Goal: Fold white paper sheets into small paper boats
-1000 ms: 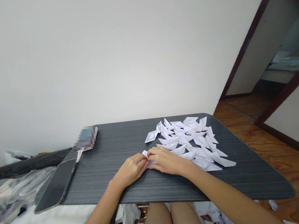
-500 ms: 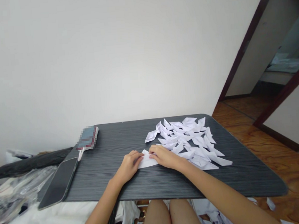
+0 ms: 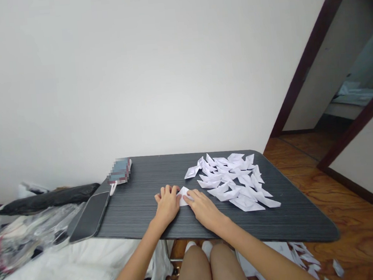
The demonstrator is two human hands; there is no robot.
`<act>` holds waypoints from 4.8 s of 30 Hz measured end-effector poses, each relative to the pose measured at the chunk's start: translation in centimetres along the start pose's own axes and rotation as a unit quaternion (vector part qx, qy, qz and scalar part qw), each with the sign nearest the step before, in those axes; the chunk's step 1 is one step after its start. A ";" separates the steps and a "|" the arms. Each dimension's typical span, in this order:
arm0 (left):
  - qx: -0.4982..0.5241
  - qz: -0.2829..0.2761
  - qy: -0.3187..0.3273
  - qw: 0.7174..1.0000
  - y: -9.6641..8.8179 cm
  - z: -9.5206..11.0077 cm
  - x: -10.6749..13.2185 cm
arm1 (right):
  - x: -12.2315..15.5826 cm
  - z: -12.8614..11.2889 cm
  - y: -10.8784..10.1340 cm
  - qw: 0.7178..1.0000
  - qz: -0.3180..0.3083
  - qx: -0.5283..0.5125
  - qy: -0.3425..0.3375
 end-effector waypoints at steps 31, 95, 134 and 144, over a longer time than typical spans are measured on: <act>0.114 0.102 0.032 0.988 -1.5 -1.5 1.6 | -1.0 3.0 -0.4 0.976 0.097 -0.115 0.157; -0.051 0.083 0.092 0.991 -2.5 0.9 5.3 | 2.0 -0.2 -0.3 0.993 0.048 0.047 0.093; 0.700 -0.027 -0.086 0.709 0.9 -1.6 2.3 | 0.2 3.7 -1.6 0.887 0.254 -0.379 0.069; 0.757 -0.094 -0.117 0.637 1.7 -1.9 2.7 | 0.5 2.3 -2.2 0.898 0.263 -0.353 0.000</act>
Point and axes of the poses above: each hand's wrist, its own x-axis away from the middle knuckle, its own y-axis out of the palm, z = x × y, the point moved 8 cm from there along -x, towards the middle knuckle, and after that the axes turned 12 degrees about -x, right-handed, at the moved point
